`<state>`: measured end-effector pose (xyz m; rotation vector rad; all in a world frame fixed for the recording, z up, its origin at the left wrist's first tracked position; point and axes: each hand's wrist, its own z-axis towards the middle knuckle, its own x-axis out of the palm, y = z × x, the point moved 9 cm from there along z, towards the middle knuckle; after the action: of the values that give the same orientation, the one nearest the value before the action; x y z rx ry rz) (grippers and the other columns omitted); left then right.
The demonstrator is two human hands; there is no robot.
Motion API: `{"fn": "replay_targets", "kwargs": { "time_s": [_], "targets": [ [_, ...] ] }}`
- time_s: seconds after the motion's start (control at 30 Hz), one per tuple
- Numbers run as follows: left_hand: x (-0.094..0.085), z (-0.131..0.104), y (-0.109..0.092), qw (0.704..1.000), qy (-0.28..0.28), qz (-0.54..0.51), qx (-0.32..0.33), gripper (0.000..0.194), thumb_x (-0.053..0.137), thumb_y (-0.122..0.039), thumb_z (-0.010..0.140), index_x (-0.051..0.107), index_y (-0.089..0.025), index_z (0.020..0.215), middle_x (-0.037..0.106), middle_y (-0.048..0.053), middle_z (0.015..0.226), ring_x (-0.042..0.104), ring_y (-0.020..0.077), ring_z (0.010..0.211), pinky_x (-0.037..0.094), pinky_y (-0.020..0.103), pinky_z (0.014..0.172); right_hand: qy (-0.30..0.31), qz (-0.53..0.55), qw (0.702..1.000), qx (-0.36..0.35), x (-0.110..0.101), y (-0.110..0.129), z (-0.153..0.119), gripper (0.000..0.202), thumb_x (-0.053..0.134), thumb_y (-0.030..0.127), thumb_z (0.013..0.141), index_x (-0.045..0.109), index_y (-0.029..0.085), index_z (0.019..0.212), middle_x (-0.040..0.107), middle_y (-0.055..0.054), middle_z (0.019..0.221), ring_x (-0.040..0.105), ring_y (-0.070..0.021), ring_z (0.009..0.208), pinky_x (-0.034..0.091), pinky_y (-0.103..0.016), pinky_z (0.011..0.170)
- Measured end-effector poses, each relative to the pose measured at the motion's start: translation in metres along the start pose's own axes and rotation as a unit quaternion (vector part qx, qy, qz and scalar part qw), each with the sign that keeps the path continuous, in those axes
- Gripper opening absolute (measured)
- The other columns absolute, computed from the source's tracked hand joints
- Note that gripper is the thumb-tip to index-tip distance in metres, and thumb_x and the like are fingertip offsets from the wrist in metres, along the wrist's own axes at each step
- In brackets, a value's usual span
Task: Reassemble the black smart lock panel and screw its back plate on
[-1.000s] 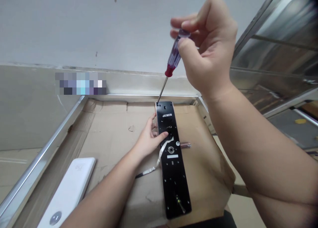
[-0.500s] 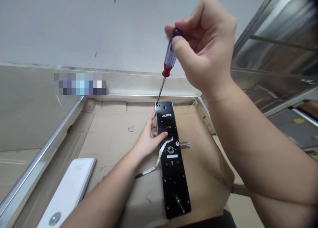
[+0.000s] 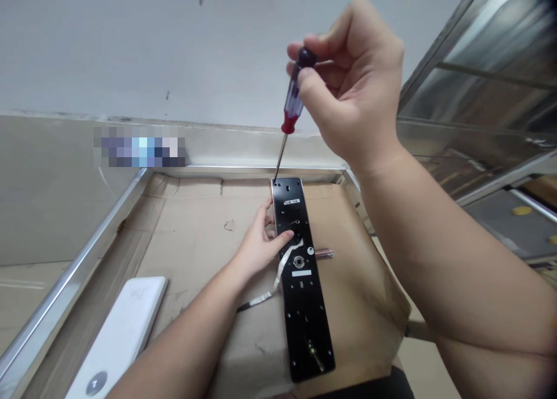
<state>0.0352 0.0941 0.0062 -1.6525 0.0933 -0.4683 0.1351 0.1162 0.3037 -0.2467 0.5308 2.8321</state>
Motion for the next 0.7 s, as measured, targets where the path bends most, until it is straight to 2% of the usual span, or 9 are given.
{"fn": "replay_targets", "kwargs": {
  "time_s": [0.07,0.17,0.23,0.3,0.37,0.43,0.53,0.6,0.7],
  "targets": [
    [0.0,0.0,0.0,1.0,-0.001,0.001,-0.005,0.098,0.081,-0.028,0.082,0.021,-0.03,0.159,0.059,0.017,0.134,0.073,0.0283,0.1,0.06,0.051,0.091,-0.011,0.002,1.0,-0.012,-0.001,-0.002,0.002,0.033,0.066,0.009,0.079,0.039,0.026,0.074,0.054,0.0,0.076,0.065,-0.0172,0.074,0.048,-0.027,0.053],
    [0.001,-0.001,0.0,1.0,0.002,0.003,0.0,0.098,0.081,-0.027,0.082,0.021,-0.03,0.159,0.06,0.017,0.132,0.073,0.0282,0.098,0.061,0.05,0.087,-0.039,-0.073,0.996,-0.028,-0.006,0.001,0.003,0.036,0.074,0.009,0.073,0.042,0.024,0.075,0.053,0.002,0.077,0.049,-0.0109,0.06,0.039,-0.027,0.051],
    [0.001,0.0,-0.002,1.0,0.003,0.004,0.01,0.097,0.081,-0.027,0.081,0.023,-0.03,0.159,0.062,0.017,0.13,0.073,0.0282,0.097,0.061,0.05,0.087,-0.039,-0.123,0.991,-0.024,-0.007,0.004,0.002,0.034,0.075,0.011,0.075,0.044,0.024,0.078,0.054,0.002,0.08,0.05,-0.0114,0.062,0.04,-0.027,0.054],
    [0.001,0.0,-0.002,1.0,0.005,0.009,0.016,0.097,0.081,-0.026,0.081,0.024,-0.03,0.159,0.063,0.016,0.128,0.073,0.0285,0.098,0.061,0.051,0.087,-0.027,-0.114,0.993,-0.021,-0.006,0.008,0.0,0.03,0.069,0.011,0.079,0.043,0.025,0.078,0.055,0.0,0.082,0.063,-0.0161,0.079,0.048,-0.027,0.061],
    [0.001,0.0,-0.002,1.0,0.006,0.013,0.016,0.097,0.081,-0.026,0.081,0.024,-0.03,0.159,0.063,0.016,0.127,0.073,0.0288,0.097,0.061,0.051,0.087,-0.021,-0.073,0.997,-0.011,-0.006,0.008,-0.001,0.027,0.06,0.009,0.083,0.04,0.025,0.076,0.055,0.0,0.082,0.069,-0.0195,0.098,0.054,-0.027,0.071],
    [0.001,0.0,-0.002,1.0,0.006,0.014,0.012,0.097,0.081,-0.027,0.081,0.023,-0.03,0.159,0.063,0.016,0.128,0.074,0.0283,0.095,0.062,0.051,0.085,-0.02,-0.05,0.999,-0.009,-0.006,0.006,-0.001,0.03,0.058,0.007,0.084,0.036,0.025,0.073,0.053,0.0,0.079,0.07,-0.019,0.092,0.056,-0.028,0.071],
    [0.001,-0.001,-0.002,1.0,0.007,0.009,0.009,0.096,0.08,-0.028,0.082,0.022,-0.03,0.159,0.062,0.016,0.131,0.074,0.0271,0.095,0.062,0.05,0.085,-0.031,-0.078,0.996,-0.038,-0.008,0.004,0.002,0.036,0.065,0.015,0.083,0.033,0.026,0.072,0.045,0.001,0.073,0.059,-0.0161,0.072,0.049,-0.027,0.061],
    [0.002,-0.001,-0.003,1.0,0.009,0.007,0.009,0.096,0.08,-0.028,0.082,0.022,-0.03,0.158,0.061,0.017,0.132,0.074,0.027,0.095,0.062,0.049,0.085,-0.042,-0.101,0.992,-0.059,-0.01,0.004,0.003,0.038,0.068,0.016,0.082,0.033,0.026,0.073,0.04,0.002,0.074,0.052,-0.0153,0.07,0.047,-0.028,0.062],
    [0.002,-0.001,-0.003,1.0,0.007,0.009,0.011,0.095,0.081,-0.029,0.082,0.024,-0.029,0.158,0.061,0.017,0.131,0.074,0.0269,0.095,0.062,0.048,0.085,-0.043,-0.113,0.991,-0.055,-0.01,0.006,0.001,0.035,0.066,0.015,0.084,0.034,0.026,0.075,0.039,0.002,0.075,0.052,-0.0154,0.073,0.048,-0.029,0.067]
  ]
}}
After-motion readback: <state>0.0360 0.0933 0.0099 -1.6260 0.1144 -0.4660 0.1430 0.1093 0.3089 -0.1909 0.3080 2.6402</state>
